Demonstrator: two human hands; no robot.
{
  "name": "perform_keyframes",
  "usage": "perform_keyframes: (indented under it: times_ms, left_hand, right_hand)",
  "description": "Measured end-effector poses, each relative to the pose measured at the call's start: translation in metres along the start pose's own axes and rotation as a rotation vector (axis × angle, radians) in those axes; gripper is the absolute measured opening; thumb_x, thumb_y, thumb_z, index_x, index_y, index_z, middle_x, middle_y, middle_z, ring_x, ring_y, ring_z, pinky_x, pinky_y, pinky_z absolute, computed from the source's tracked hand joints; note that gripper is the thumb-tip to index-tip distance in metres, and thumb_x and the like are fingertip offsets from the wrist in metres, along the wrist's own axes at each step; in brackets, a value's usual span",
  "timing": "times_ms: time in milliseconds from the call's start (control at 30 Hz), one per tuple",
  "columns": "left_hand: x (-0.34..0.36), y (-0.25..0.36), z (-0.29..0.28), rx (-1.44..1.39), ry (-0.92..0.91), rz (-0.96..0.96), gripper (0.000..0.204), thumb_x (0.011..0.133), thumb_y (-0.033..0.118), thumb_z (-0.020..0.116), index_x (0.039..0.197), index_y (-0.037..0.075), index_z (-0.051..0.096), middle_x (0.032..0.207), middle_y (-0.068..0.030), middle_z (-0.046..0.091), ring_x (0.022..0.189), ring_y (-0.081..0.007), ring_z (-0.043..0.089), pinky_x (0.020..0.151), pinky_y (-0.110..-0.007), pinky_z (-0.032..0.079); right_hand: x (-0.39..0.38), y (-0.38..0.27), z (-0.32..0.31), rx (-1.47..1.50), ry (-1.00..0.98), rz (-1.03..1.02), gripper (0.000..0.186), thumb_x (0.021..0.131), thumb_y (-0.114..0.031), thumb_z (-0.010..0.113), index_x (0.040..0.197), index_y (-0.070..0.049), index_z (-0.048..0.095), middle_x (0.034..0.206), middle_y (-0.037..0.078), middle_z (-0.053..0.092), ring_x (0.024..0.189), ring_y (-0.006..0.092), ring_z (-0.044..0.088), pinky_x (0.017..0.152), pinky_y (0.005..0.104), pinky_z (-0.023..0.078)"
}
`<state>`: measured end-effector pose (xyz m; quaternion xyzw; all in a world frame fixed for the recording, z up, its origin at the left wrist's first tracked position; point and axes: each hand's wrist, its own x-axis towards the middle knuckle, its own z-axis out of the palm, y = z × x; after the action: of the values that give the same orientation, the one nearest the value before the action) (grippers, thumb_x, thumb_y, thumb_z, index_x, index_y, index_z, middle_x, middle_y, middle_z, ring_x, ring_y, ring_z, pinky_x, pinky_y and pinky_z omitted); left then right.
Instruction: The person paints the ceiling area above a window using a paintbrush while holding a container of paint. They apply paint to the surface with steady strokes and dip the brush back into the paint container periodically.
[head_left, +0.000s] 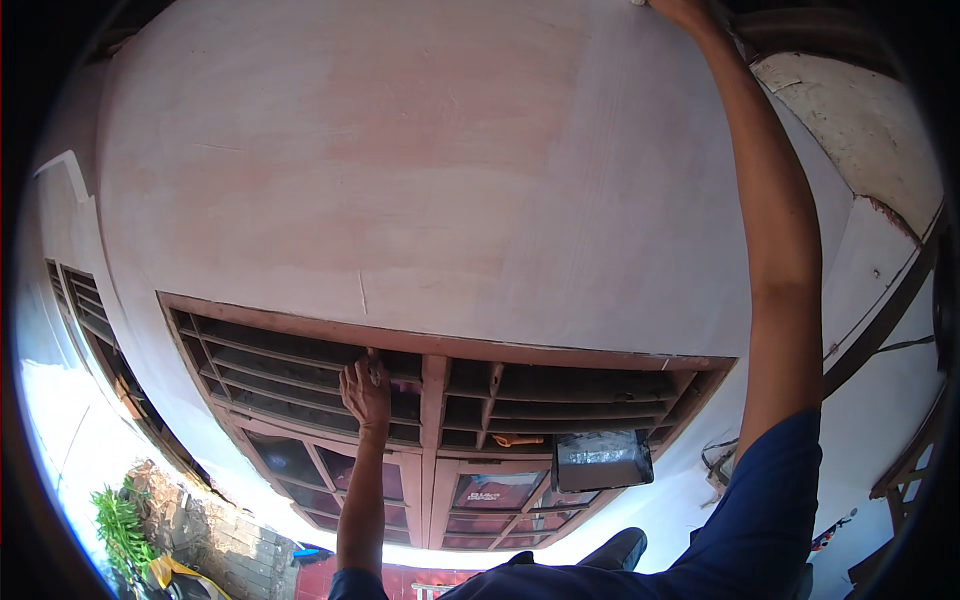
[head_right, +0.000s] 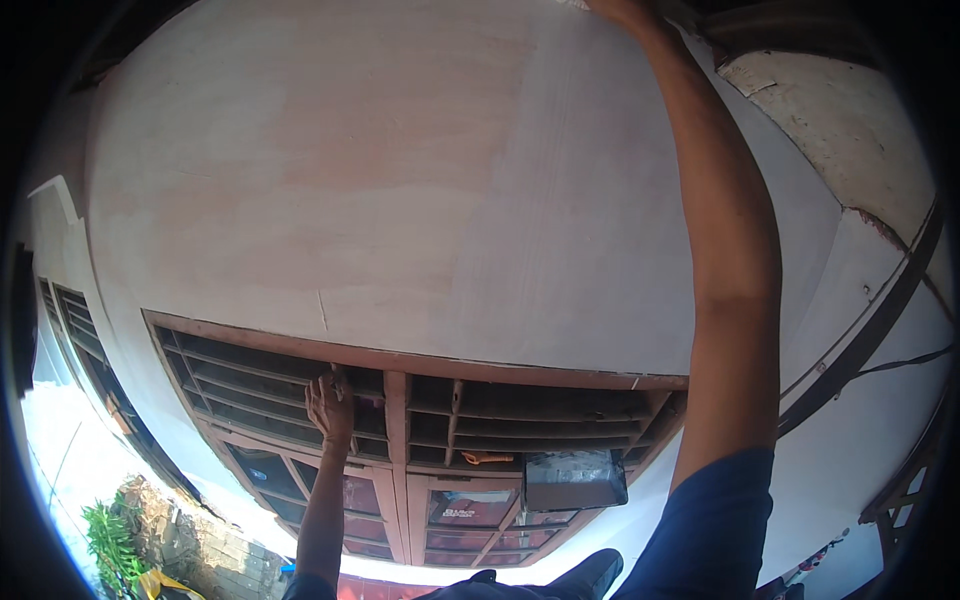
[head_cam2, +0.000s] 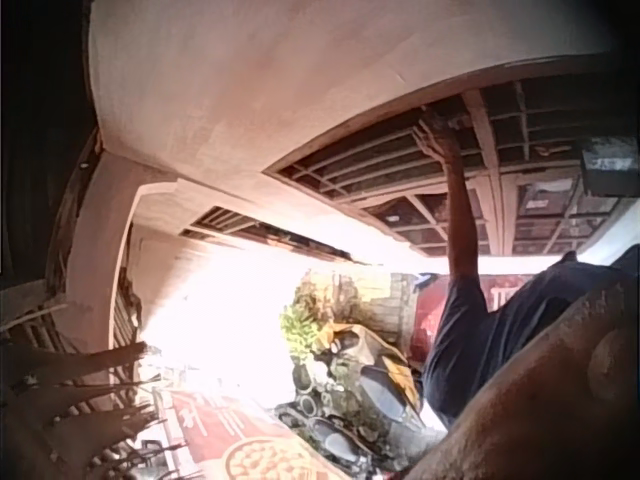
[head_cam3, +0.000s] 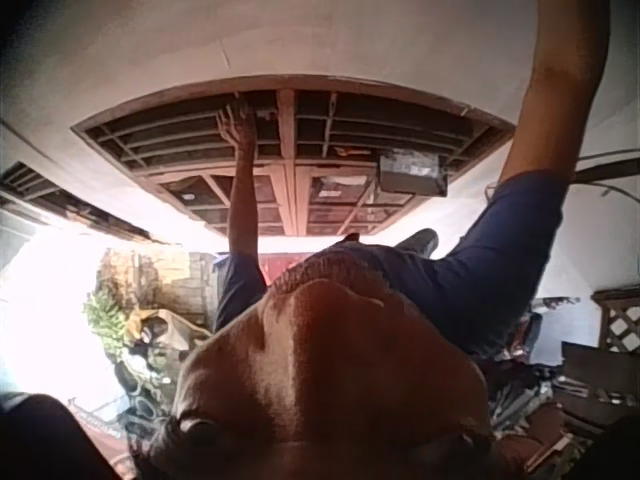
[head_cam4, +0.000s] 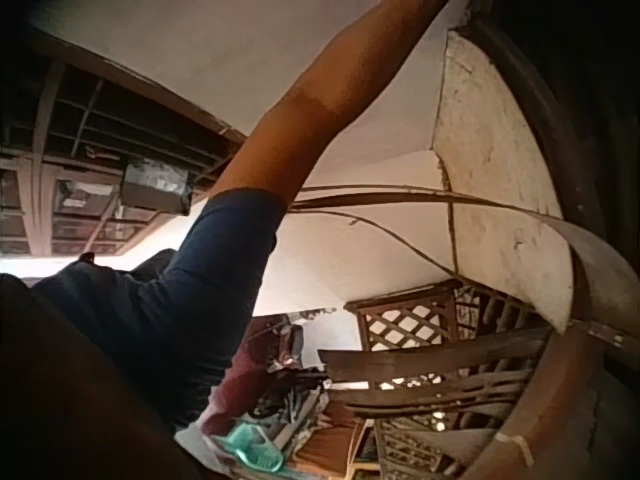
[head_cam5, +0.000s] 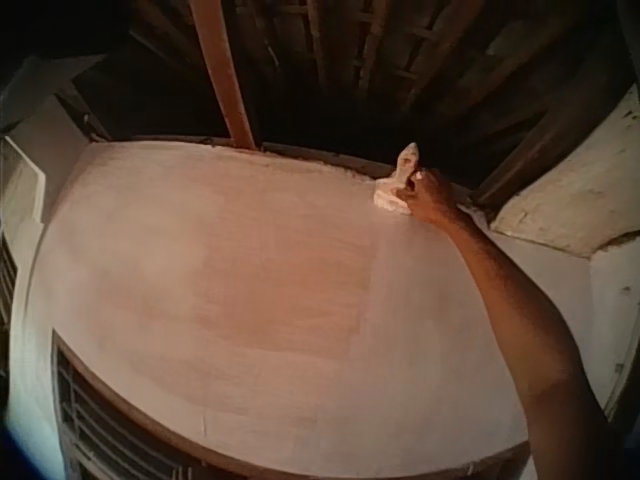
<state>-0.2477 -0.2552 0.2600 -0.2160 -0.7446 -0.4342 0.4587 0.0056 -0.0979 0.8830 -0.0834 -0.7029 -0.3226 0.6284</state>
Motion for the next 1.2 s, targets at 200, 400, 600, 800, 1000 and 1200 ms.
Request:
perform_keyframes:
  times_ms: [200, 400, 600, 800, 1000, 1200]
  left_hand:
    - [0.0, 0.012, 0.006, -0.031, -0.019, -0.008, 0.018, 0.08, 0.019, 0.064, 0.093, 0.008, 0.055, 0.082, -0.0137, 0.054, 0.081, -0.0334, 0.054, 0.069, -0.046, 0.045]
    - [0.002, -0.006, -0.004, 0.002, 0.0, -0.006, 0.02, 0.079, 0.018, 0.064, 0.093, 0.008, 0.055, 0.083, -0.0136, 0.054, 0.081, -0.0333, 0.053, 0.07, -0.045, 0.045]
    - [0.002, 0.008, 0.005, -0.039, -0.026, 0.003, 0.022, 0.078, 0.018, 0.064, 0.095, 0.008, 0.055, 0.084, -0.0138, 0.053, 0.081, -0.0338, 0.053, 0.071, -0.046, 0.044]
    - [0.0, 0.002, 0.003, 0.008, -0.036, -0.011, 0.023, 0.078, 0.018, 0.065, 0.097, 0.008, 0.056, 0.085, -0.0137, 0.053, 0.082, -0.0338, 0.053, 0.072, -0.046, 0.044]
    - [-0.001, -0.001, 0.006, 0.001, -0.02, -0.004, 0.023, 0.077, 0.019, 0.066, 0.095, 0.008, 0.055, 0.085, -0.0129, 0.054, 0.082, -0.0333, 0.053, 0.072, -0.046, 0.044]
    - [-0.001, 0.002, 0.007, 0.016, -0.005, 0.017, 0.023, 0.077, 0.02, 0.065, 0.095, 0.008, 0.056, 0.085, -0.0115, 0.056, 0.081, -0.0324, 0.054, 0.073, -0.045, 0.044]
  right_hand:
    - [0.012, 0.039, 0.026, -0.069, 0.129, -0.179, 0.024, 0.082, -0.019, 0.066, 0.094, 0.002, 0.066, 0.092, 0.015, 0.068, 0.083, 0.029, 0.065, 0.073, 0.037, 0.049]
    - [-0.079, -0.027, 0.03, 0.006, 0.179, -0.551, 0.02, 0.081, -0.022, 0.064, 0.096, -0.01, 0.067, 0.084, 0.006, 0.068, 0.074, 0.0241, 0.065, 0.065, 0.0375, 0.052]
    - [-0.027, -0.008, 0.01, 0.052, 0.204, -0.319, 0.016, 0.08, -0.012, 0.063, 0.091, -0.001, 0.067, 0.092, 0.012, 0.069, 0.083, 0.027, 0.065, 0.074, 0.0372, 0.049]
    - [-0.054, -0.022, 0.03, 0.019, 0.29, -0.458, 0.012, 0.077, -0.012, 0.067, 0.084, -0.002, 0.067, 0.082, 0.011, 0.068, 0.079, 0.0255, 0.066, 0.07, 0.0364, 0.05]
    - [-0.215, -0.085, 0.021, 0.137, -0.039, -0.375, 0.048, 0.06, -0.008, 0.075, 0.107, -0.012, 0.065, 0.099, 0.005, 0.066, 0.086, 0.0219, 0.063, 0.067, 0.0337, 0.055]
    - [-0.316, -0.125, -0.005, 0.371, -0.361, -0.379, 0.038, 0.062, -0.005, 0.074, 0.099, -0.006, 0.064, 0.087, 0.003, 0.063, 0.081, 0.018, 0.062, 0.065, 0.0313, 0.054]
